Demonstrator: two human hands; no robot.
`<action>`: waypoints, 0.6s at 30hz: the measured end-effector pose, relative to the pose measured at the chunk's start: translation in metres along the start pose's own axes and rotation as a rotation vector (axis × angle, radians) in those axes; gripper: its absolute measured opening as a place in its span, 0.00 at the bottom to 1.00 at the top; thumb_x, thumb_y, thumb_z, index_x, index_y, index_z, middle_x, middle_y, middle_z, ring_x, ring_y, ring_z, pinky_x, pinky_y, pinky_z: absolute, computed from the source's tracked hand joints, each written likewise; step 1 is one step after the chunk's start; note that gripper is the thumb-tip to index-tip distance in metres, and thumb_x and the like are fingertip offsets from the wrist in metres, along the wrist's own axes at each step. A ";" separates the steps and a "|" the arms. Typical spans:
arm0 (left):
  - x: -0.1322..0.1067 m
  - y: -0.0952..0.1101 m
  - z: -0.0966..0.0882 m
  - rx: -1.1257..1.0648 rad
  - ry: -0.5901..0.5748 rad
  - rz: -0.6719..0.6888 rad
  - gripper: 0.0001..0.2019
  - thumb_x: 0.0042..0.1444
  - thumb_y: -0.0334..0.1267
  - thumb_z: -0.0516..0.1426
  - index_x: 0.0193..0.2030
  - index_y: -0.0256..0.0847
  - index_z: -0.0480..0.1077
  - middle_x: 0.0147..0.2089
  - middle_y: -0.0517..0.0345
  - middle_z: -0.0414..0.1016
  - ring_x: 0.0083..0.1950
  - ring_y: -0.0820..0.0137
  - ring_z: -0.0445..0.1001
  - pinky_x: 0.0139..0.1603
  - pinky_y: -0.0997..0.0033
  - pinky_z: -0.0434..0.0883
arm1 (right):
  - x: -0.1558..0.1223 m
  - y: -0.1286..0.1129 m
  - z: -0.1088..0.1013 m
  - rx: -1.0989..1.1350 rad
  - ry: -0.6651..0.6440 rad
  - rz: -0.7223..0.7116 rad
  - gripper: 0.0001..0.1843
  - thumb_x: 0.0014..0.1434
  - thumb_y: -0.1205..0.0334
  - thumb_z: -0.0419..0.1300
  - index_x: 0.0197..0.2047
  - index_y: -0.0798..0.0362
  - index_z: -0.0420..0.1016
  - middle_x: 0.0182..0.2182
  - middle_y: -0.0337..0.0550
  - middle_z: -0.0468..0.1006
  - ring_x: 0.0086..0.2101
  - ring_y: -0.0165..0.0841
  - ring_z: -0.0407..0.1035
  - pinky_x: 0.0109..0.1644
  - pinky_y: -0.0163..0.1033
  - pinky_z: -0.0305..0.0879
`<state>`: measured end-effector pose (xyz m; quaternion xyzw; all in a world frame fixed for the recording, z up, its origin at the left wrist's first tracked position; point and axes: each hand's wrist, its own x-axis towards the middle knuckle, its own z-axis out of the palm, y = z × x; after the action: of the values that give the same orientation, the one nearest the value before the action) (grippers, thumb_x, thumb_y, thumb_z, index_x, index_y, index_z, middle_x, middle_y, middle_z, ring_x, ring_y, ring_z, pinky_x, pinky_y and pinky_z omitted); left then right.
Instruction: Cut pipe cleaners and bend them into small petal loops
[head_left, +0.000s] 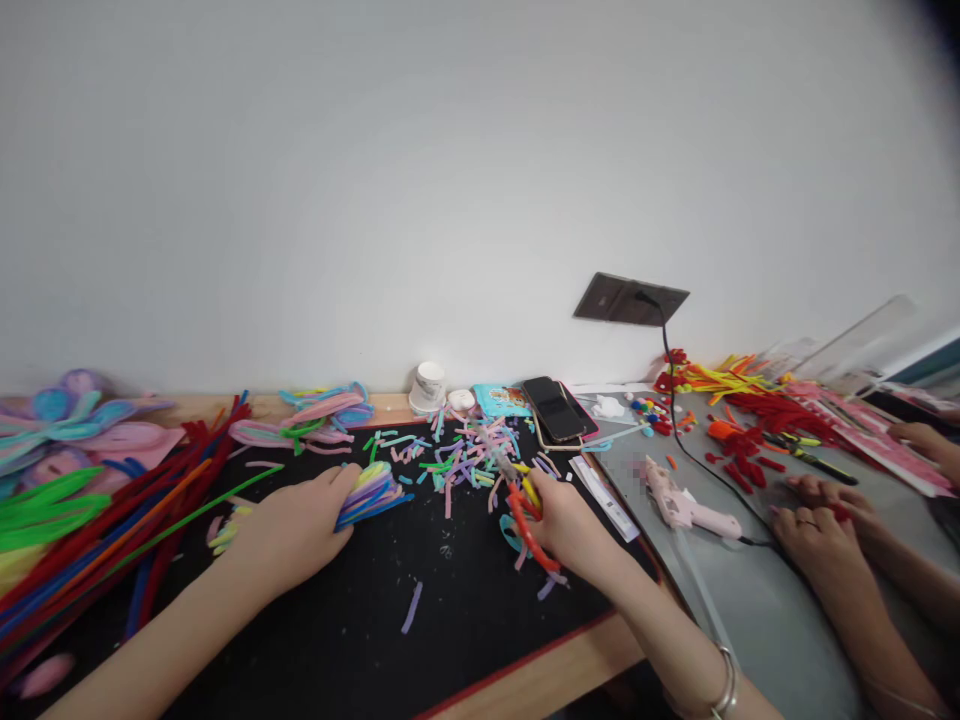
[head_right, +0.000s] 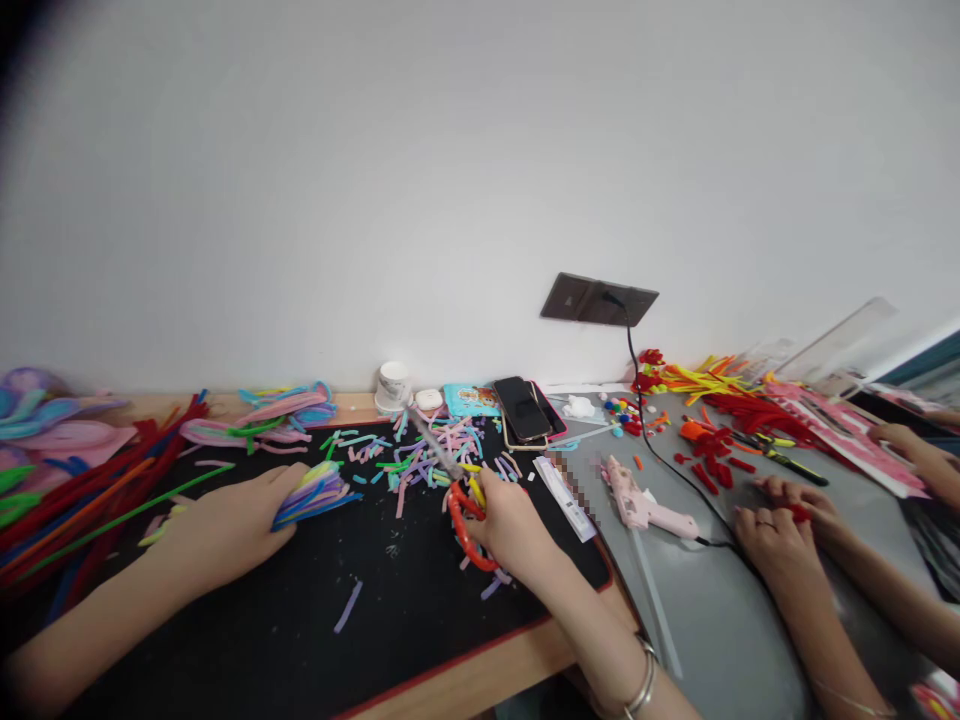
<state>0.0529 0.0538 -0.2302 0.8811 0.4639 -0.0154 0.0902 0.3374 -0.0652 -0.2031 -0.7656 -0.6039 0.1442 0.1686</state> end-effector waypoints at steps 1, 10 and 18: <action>0.000 0.000 0.000 0.002 0.003 0.005 0.25 0.50 0.36 0.49 0.58 0.40 0.59 0.55 0.47 0.67 0.49 0.53 0.71 0.45 0.58 0.67 | 0.001 0.001 0.006 -0.042 -0.009 -0.006 0.10 0.42 0.69 0.61 0.28 0.52 0.62 0.21 0.35 0.67 0.22 0.28 0.59 0.24 0.32 0.49; -0.004 0.003 -0.003 0.027 -0.014 0.042 0.24 0.50 0.34 0.48 0.57 0.38 0.60 0.55 0.45 0.68 0.48 0.52 0.72 0.45 0.56 0.68 | 0.020 0.010 0.012 0.131 0.003 -0.030 0.09 0.43 0.68 0.58 0.26 0.52 0.59 0.21 0.34 0.66 0.22 0.28 0.59 0.24 0.31 0.51; -0.008 0.006 -0.003 0.028 -0.040 0.057 0.24 0.50 0.34 0.49 0.56 0.39 0.61 0.58 0.41 0.65 0.49 0.51 0.72 0.47 0.55 0.67 | 0.071 -0.047 -0.017 0.163 0.189 -0.227 0.07 0.47 0.64 0.56 0.25 0.52 0.60 0.20 0.34 0.64 0.23 0.28 0.58 0.26 0.32 0.51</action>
<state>0.0530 0.0447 -0.2254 0.8946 0.4366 -0.0371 0.0874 0.3199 0.0120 -0.1689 -0.6864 -0.6543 0.1001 0.3012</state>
